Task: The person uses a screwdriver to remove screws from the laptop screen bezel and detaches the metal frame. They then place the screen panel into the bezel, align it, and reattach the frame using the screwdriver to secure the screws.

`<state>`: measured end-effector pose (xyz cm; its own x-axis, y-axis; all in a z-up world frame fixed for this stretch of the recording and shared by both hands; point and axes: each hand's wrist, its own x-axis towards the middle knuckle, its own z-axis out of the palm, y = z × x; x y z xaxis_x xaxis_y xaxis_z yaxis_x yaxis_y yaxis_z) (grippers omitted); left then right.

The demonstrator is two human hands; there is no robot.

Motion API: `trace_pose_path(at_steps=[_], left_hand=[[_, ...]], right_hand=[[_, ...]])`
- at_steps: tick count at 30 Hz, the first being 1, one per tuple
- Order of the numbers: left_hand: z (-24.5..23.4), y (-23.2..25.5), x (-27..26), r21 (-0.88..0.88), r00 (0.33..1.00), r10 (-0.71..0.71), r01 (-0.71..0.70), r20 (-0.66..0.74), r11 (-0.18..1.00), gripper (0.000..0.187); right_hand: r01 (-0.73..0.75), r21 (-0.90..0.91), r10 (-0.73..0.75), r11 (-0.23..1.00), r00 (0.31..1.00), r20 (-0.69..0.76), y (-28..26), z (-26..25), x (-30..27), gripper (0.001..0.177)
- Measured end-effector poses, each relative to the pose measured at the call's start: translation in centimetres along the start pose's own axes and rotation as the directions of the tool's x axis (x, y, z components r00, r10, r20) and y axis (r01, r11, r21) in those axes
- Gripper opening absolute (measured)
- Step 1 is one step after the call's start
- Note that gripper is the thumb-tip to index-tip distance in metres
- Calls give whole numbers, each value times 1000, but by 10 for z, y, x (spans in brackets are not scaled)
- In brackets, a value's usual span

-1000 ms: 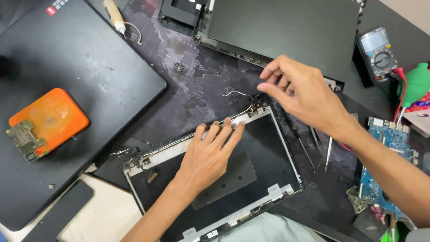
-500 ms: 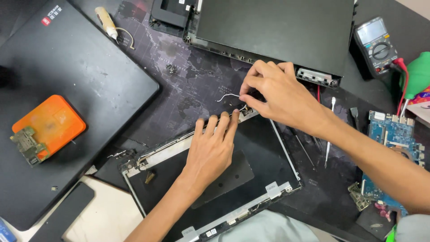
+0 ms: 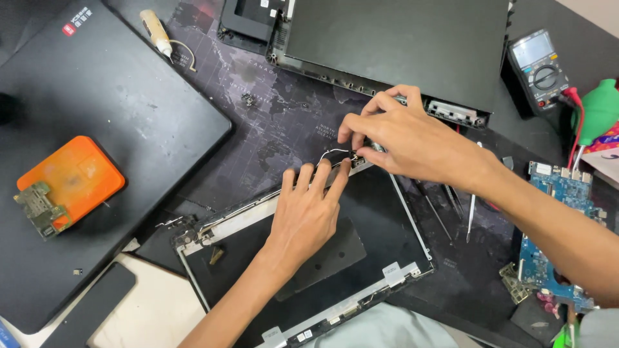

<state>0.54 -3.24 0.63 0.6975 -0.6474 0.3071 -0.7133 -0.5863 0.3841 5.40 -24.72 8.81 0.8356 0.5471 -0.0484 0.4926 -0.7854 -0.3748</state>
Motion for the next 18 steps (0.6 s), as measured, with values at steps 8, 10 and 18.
trace_pose_path(at_steps=[8, 10, 18], left_hand=[[4, -3, -4, 26, 1000, 13, -12, -25, 1000, 62], [5, -3, -6, 43, 999, 24, -22, -46, 999, 60], [6, -9, -11, 12, 998, 47, -47, -46, 999, 59]], right_hand=[[71, -13, -70, 997, 996, 47, -1, 5, 10, 14], [82, 0, -82, 997, 995, 49, -1, 7, 10, 13], [102, -98, -90, 990, 988, 126, 0, 2, 3, 14]])
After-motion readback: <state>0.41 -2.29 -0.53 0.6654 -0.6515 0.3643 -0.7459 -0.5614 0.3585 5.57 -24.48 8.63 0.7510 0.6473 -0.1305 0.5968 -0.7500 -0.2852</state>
